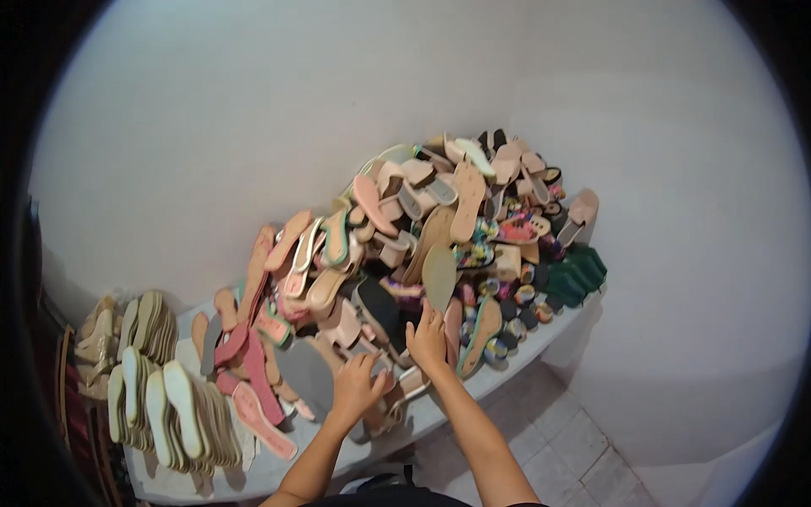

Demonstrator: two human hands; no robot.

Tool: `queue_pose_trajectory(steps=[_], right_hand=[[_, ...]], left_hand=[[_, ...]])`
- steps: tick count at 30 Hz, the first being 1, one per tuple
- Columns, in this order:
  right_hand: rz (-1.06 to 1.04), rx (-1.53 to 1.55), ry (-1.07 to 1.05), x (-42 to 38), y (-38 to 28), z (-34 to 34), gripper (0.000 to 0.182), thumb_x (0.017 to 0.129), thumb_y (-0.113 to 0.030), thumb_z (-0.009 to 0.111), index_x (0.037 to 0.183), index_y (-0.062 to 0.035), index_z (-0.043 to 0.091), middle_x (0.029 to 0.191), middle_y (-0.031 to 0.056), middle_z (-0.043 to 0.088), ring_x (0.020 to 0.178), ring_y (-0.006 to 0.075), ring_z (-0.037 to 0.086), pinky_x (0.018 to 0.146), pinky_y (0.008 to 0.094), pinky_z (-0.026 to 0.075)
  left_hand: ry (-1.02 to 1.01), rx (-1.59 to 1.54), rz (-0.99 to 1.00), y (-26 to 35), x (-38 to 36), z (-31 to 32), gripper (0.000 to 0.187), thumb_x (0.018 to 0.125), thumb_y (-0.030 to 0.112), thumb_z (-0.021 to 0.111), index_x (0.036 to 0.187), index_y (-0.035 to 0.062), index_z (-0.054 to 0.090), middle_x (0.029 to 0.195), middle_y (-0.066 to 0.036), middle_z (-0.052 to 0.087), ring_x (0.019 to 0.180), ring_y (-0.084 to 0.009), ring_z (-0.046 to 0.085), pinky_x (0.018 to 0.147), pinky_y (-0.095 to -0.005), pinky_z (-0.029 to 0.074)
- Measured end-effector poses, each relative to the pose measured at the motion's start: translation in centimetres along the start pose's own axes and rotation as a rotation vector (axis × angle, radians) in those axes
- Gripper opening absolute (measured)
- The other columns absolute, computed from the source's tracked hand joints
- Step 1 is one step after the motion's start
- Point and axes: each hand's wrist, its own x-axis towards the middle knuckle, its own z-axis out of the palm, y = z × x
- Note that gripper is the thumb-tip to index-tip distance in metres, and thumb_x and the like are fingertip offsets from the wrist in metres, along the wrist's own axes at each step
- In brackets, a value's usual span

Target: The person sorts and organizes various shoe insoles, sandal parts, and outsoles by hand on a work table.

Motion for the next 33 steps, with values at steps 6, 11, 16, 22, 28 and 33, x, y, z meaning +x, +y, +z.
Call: queue_pose_trajectory(steps=[6, 11, 16, 22, 28, 33], right_hand=[[0.286, -0.23, -0.053, 6.5, 5.6, 2.7, 0.087, 0.074, -0.048, 0.058, 0.135, -0.0057, 0.014, 0.116, 0.0284, 0.039, 0.102, 0.0425, 0.043, 0.09, 0.0503, 0.028], [0.174, -0.04, -0.032, 6.9, 6.3, 0.9, 0.077, 0.072, -0.041, 0.062, 0.13, -0.0032, 0.028, 0.107, 0.0235, 0.05, 0.096, 0.0355, 0.05, 0.088, 0.0428, 0.035], [0.322, 1.446, -0.408, 5.4, 7.0, -3.1, 0.064, 0.078, -0.037, 0.045, 0.125, 0.0055, 0.035, 0.111, 0.0231, 0.052, 0.089, 0.0279, 0.056, 0.083, 0.0331, 0.043], [0.361, 1.49, -0.616, 7.1, 7.8, -8.6, 0.054, 0.082, -0.027, 0.042, 0.126, 0.0033, 0.034, 0.113, 0.0172, 0.05, 0.092, 0.0219, 0.052, 0.085, 0.0296, 0.04], [-0.238, 0.511, -0.305, 8.3, 8.1, -9.4, 0.044, 0.087, -0.02, 0.047, 0.126, -0.0019, 0.036, 0.119, 0.0166, 0.037, 0.11, 0.0278, 0.038, 0.095, 0.0329, 0.029], [0.193, 0.807, -0.063, 14.9, 10.0, -9.0, 0.045, 0.087, -0.024, 0.048, 0.122, 0.0014, 0.036, 0.114, 0.0181, 0.039, 0.103, 0.0256, 0.04, 0.088, 0.0332, 0.035]], left_hand=[[-0.029, -0.054, 0.049, 0.8, 5.4, 3.2, 0.031, 0.074, 0.02, 0.057, 0.101, 0.0035, 0.056, 0.093, -0.011, 0.057, 0.083, -0.0289, 0.055, 0.072, -0.0388, 0.042], [-0.022, -0.091, -0.033, 1.7, 7.3, 5.4, 0.029, 0.075, 0.02, 0.057, 0.099, 0.0041, 0.057, 0.094, -0.012, 0.057, 0.084, -0.0293, 0.056, 0.073, -0.0389, 0.043], [0.067, -0.242, -0.223, 4.4, 9.1, 7.0, 0.027, 0.08, 0.018, 0.054, 0.102, 0.0013, 0.055, 0.095, -0.014, 0.057, 0.085, -0.0277, 0.056, 0.075, -0.0344, 0.044], [0.133, -0.569, -0.368, 7.1, 11.3, 10.8, 0.034, 0.09, 0.023, 0.044, 0.113, -0.0014, 0.048, 0.099, -0.012, 0.056, 0.087, -0.0177, 0.055, 0.077, -0.0289, 0.043], [0.021, -1.719, -0.774, 8.1, 12.3, 14.1, 0.044, 0.092, 0.023, 0.041, 0.131, 0.014, 0.023, 0.122, -0.008, 0.042, 0.105, -0.0208, 0.049, 0.085, -0.0337, 0.044], [0.021, -1.861, -0.699, 9.0, 12.7, 12.5, 0.038, 0.093, 0.014, 0.033, 0.128, 0.0143, 0.019, 0.122, -0.02, 0.042, 0.1, -0.0336, 0.053, 0.081, -0.0445, 0.049]])
